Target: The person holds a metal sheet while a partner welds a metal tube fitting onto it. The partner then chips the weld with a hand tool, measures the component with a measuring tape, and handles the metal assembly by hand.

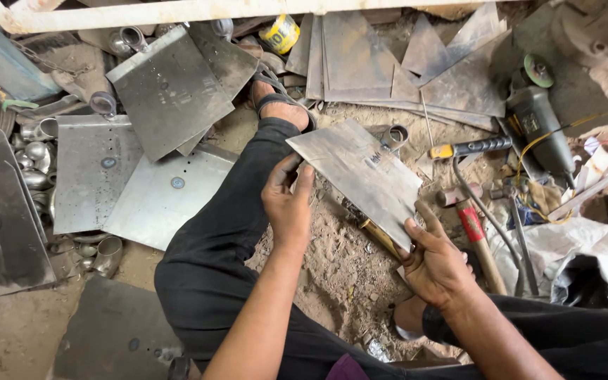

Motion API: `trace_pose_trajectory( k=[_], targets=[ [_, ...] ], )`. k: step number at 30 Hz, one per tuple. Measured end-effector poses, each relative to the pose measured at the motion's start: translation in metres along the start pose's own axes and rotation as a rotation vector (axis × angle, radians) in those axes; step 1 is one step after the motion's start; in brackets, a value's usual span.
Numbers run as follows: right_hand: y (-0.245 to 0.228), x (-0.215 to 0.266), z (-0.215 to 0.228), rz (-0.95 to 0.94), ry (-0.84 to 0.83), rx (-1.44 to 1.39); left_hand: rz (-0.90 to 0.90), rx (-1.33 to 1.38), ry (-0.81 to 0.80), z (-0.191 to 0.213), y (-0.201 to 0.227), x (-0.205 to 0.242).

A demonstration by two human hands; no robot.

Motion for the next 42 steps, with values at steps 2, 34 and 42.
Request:
trace_pose_trajectory(
  k=[2,34,42],
  targets=[
    [-0.002,-0.007,0.012,0.023,-0.035,-0.008,0.023,0.024,0.040,0.003,-0.006,-0.013],
    [-0.111,-0.036,0.022,0.966,-0.016,0.736,-0.551,-0.534,-0.016,-0.083,0.044,-0.018],
    [-0.129,-0.038,0.001,0.942,-0.014,0.917,-0.443,-0.745,0.067,-0.082,0.064,-0.038]
  ],
)
Point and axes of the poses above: each hand's wrist, its own x-axis away from the middle knuckle, its own z-axis out of the back of the hand, y = z × x, the point moved 1 cm from there along -x, towards the middle knuckle, and after that the axes turned 12 degrees about z, right-handed, at the moved point
